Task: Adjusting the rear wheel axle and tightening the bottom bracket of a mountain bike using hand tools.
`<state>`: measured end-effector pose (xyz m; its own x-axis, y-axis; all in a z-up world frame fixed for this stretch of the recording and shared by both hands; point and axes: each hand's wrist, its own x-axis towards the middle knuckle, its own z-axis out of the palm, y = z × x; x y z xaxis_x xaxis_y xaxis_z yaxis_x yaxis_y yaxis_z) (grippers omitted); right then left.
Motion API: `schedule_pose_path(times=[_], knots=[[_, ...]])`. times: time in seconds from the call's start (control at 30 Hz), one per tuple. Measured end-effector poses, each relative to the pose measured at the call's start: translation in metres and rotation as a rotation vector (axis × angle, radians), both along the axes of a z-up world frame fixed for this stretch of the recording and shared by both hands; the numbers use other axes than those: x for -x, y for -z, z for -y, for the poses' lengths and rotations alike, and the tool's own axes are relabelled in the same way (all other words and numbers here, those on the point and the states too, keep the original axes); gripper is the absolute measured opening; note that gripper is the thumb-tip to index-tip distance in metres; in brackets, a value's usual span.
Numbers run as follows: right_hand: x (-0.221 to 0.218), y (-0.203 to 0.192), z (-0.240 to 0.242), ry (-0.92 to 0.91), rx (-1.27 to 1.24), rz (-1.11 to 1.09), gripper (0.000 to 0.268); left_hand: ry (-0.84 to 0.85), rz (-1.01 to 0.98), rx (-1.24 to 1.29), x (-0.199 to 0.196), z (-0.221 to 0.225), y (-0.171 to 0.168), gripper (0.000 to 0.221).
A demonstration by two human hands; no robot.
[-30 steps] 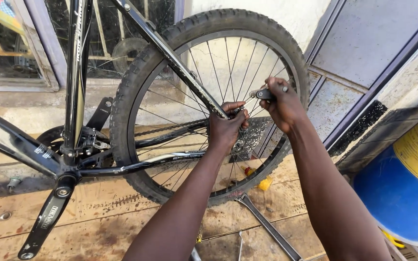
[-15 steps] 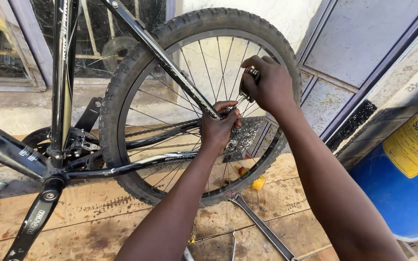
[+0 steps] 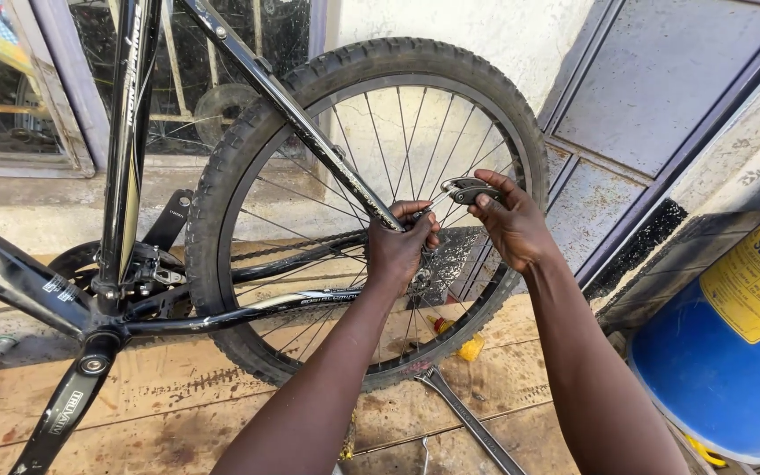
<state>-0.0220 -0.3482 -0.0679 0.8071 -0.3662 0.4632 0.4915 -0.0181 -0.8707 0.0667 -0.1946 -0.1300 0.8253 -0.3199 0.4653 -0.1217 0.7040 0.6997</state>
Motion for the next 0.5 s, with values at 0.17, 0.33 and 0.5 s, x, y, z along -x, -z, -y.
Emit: schedule_pose_path(times=[0.17,0.33,0.5], knots=[[-0.001,-0.023,-0.012,0.181,0.202,-0.063,0.025,-0.011,0.011,-0.005,0.0,0.0,-0.003,0.021],[-0.029,-0.032,0.019,0.513,0.451,-0.182,0.048,0.0,0.022,-0.021,0.002,-0.003,-0.002,0.021],[-0.066,-0.026,0.058,0.383,0.446,-0.277,0.059,0.011,0.011,-0.072,0.002,-0.005,-0.004,0.02]])
